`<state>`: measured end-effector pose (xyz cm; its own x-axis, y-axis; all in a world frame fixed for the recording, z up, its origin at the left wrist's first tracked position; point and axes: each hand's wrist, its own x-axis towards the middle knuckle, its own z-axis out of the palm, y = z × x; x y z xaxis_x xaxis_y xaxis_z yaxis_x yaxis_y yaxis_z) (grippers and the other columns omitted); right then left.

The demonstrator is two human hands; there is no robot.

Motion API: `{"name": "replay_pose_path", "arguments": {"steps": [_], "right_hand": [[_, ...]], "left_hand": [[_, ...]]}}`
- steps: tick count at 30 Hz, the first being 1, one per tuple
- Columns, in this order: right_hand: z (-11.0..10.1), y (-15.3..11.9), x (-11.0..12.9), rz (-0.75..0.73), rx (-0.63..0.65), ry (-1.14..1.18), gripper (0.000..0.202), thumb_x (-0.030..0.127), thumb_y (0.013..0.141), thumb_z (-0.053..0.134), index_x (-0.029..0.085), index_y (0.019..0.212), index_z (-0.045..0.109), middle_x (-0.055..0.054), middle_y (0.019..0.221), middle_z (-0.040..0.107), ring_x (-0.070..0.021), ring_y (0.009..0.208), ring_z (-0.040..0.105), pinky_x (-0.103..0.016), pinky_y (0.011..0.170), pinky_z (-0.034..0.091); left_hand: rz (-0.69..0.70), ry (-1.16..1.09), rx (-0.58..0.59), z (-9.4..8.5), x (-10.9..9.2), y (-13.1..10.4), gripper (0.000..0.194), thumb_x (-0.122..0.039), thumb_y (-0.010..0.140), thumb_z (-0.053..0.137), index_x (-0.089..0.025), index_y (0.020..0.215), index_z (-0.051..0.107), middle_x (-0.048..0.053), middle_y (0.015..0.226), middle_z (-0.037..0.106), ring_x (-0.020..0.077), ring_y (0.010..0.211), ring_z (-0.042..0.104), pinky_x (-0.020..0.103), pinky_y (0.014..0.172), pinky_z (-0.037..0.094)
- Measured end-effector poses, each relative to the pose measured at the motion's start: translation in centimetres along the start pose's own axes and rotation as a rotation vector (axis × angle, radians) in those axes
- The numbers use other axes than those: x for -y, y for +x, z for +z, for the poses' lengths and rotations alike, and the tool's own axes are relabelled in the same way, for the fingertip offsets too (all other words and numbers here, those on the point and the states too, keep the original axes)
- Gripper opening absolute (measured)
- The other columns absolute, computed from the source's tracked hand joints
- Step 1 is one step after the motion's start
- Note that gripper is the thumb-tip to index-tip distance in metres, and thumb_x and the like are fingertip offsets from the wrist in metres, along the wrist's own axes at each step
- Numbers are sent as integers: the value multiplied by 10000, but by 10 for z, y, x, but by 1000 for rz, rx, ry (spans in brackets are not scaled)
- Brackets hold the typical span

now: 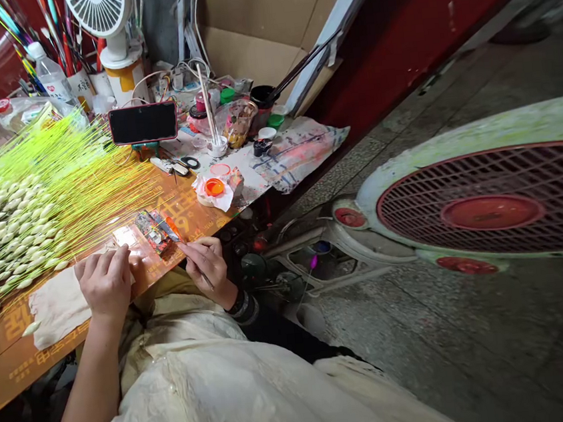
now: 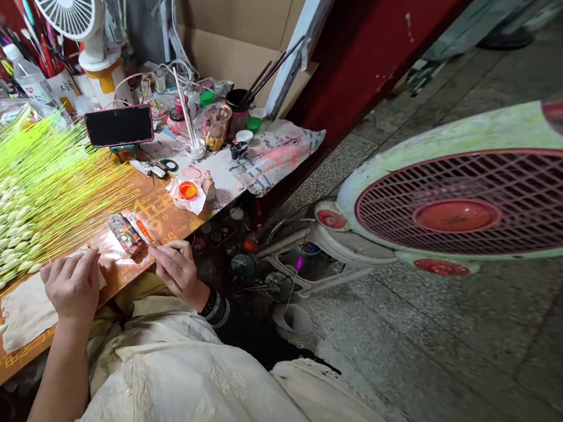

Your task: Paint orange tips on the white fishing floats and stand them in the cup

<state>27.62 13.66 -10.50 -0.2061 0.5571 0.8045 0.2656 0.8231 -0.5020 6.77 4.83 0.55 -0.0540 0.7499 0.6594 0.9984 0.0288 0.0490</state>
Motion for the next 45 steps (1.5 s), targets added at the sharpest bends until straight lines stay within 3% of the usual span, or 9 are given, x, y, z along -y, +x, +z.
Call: {"name": "replay_pose_path", "arguments": {"steps": [6,13,19,29,37,45], "right_hand": [[-1,2,1,-46,15,63,520,215,978,565,355,1478,531,-56,1193,742,-252,1033,647,-470,911,570],[2,-1,0,-13,68,27,365,281,998,540,339,1335,666,-39,1149,761,-246,1005,637,-469,897,565],[0,0,0,-49,86,4,363,280,1011,531,314,1348,663,-50,1160,754,-244,1036,620,-464,928,546],[-1,2,2,-79,28,46,469,205,992,584,298,1452,577,-54,1214,735,-229,1063,606,-429,947,540],[-3,8,2,-10,-34,-12,410,190,991,558,287,1383,626,-73,1134,734,-228,1027,627,-443,921,554],[-8,21,10,-47,-133,14,480,112,969,564,282,1418,584,-68,1093,734,-210,959,628,-429,876,563]], "left_hand": [[40,48,-27,0,0,0,174,-287,996,584,-265,1056,746,36,853,747,191,781,566,374,810,318],[36,46,-18,1,1,0,164,-274,992,593,-263,1049,746,39,852,742,193,782,561,369,807,308],[54,47,-41,2,1,1,147,-264,985,610,-259,1049,742,35,833,735,188,780,548,365,801,301],[96,84,-76,2,2,1,148,-243,966,641,-257,1081,733,28,838,748,188,789,582,375,800,340],[131,120,-98,0,0,5,121,-218,950,659,-236,1053,722,24,832,751,194,768,574,367,787,349],[119,90,-92,1,0,3,133,-231,958,646,-246,1065,723,29,838,747,196,777,562,374,798,342]]}}
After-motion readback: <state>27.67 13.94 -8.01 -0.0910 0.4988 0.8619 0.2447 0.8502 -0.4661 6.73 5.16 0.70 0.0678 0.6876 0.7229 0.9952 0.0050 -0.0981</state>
